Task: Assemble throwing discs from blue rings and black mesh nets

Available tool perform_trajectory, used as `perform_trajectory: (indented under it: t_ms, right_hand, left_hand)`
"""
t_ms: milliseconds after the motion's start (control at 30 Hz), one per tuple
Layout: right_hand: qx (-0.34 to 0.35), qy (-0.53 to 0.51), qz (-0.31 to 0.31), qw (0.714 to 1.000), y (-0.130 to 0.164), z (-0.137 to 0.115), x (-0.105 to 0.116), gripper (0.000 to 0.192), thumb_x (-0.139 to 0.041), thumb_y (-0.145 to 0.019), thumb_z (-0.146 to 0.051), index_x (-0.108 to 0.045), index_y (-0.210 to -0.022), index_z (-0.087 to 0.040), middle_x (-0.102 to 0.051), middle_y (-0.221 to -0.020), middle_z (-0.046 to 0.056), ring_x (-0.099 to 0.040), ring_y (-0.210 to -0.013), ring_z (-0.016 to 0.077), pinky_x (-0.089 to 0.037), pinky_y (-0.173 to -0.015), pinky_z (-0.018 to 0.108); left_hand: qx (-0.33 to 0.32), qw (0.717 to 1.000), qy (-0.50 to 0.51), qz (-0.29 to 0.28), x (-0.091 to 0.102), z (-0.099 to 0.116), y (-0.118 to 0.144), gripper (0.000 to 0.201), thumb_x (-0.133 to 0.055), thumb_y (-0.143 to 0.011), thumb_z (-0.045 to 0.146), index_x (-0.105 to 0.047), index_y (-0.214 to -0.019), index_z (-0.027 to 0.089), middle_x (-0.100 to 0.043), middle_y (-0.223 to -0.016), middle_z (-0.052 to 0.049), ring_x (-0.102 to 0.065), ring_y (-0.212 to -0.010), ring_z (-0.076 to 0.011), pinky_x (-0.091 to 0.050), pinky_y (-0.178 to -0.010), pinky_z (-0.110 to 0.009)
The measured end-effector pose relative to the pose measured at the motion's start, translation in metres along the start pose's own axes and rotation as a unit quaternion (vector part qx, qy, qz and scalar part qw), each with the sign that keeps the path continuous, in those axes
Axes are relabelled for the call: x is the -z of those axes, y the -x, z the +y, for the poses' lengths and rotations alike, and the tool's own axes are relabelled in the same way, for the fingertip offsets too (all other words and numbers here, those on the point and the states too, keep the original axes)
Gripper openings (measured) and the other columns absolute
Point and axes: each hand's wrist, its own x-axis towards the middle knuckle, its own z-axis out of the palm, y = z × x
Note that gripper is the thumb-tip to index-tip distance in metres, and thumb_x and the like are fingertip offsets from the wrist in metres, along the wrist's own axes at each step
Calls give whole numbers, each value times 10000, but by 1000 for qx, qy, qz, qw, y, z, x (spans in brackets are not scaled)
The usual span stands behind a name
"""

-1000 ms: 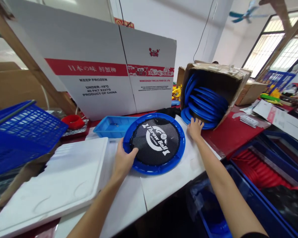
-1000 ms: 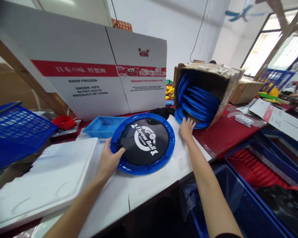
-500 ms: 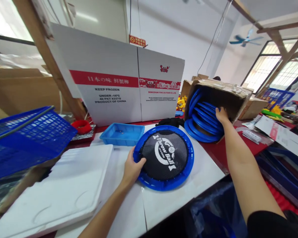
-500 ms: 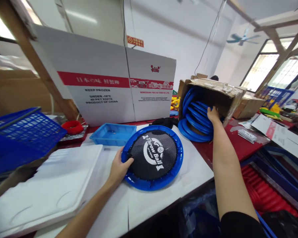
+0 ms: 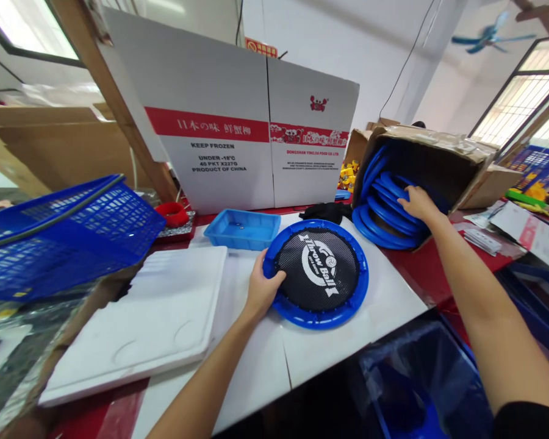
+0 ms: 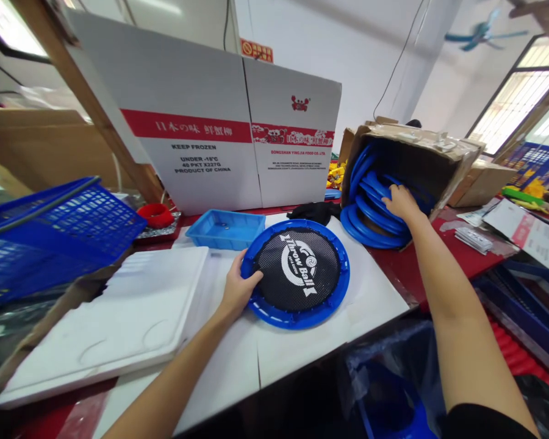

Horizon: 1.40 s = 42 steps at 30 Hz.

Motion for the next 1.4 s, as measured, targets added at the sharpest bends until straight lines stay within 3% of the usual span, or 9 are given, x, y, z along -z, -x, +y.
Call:
perform_trajectory:
  t_ms: [167, 400, 500, 600, 833, 933, 1100, 1300, 1400]
  right_hand:
    - [98, -65, -40, 992, 27, -15, 3, 585, -754, -907, -469, -706, -1381, -130, -710, -1294, 219, -661, -1244, 401, -521, -1163, 558]
    - [91, -206, 119, 967, 64, -24, 29, 576, -747, -901, -471, -685, -1385, -164, -679, -1272, 182, -664, -1204, 383, -535, -1137, 592]
    - [159, -212, 121, 957, 91, -54, 50, 559, -759, -928, -460, -663, -1415, -203, -664, -1280, 162, -648, -1208, 382, -534, -1122, 611]
    - [284, -158, 59, 944, 139, -97, 58, 485, -713, -999, -390, -651, -1443, -205, -652, -1283, 179, -632, -1191, 388, -533, -1092, 629]
    - [426, -121, -8, 896, 253, -170, 4, 506, -618, -1061, -231, -570, -1564, -208, -640, -1324, 205, -617, -1205, 381, -557, -1027, 586]
    - [424, -158, 12, 892, 254, -191, -32, 543, -589, -1076, -204, -525, -1615, -223, -629, -1345, 197, -607, -1236, 361, -559, -1045, 566]
    - [371, -213, 67, 901, 204, -228, -73, 559, -625, -1066, -250, -544, -1618, -225, -617, -1319, 189, -599, -1229, 361, -557, -1073, 590]
    - [214, -329, 165, 905, 177, -227, -86, 551, -633, -1066, -341, -574, -1612, -293, -608, -1323, 157, -607, -1262, 360, -525, -1148, 625]
    - [134, -383, 205, 891, 187, -211, -82, 584, -646, -1056, -396, -553, -1628, -316, -584, -1379, 149, -596, -1318, 359, -518, -1184, 619]
  left_hand:
    - [-5, 1000, 13, 4, -1, -4, -1, 761, -780, -778, 213, -582, -1512, 188, -659, -1509, -136, -605, -1431, -354, -417, -1287, -519]
    - [0, 1000, 16, -1, -1, -9, -2, 777, -785, -784, 223, -562, -1527, 180, -647, -1524, -153, -604, -1433, -361, -416, -1284, -528]
    - [0, 1000, 9, -6, -1, -6, -2, 762, -777, -796, 227, -564, -1526, 186, -640, -1536, -152, -587, -1451, -366, -402, -1292, -543]
    - [6, 1000, 20, -10, -1, -3, -3, 770, -782, -789, 234, -561, -1525, 184, -618, -1567, -156, -557, -1486, -368, -374, -1314, -546]
    - [58, 997, 51, -29, 3, 0, -2, 723, -834, -763, 252, -622, -1452, 199, -687, -1471, -139, -622, -1419, -359, -400, -1303, -540]
    - [94, 993, 73, -14, 5, 0, -2, 800, -894, -779, 300, -577, -1509, 216, -664, -1509, -154, -597, -1464, -360, -407, -1302, -535]
    - [216, 963, 160, 10, 10, 7, -2, 1026, -917, -806, 374, -381, -1675, 269, -587, -1593, -173, -646, -1424, -347, -519, -1214, -513]
    - [222, 951, 205, -67, 12, 19, 0, 1219, -971, -644, 185, -336, -1674, 333, -644, -1539, -123, -713, -1296, -315, -623, -1065, -438]
    - [231, 932, 271, -73, 15, 26, 1, 1058, -942, -669, 170, -452, -1594, 325, -722, -1388, -77, -763, -1071, -238, -640, -926, -363]
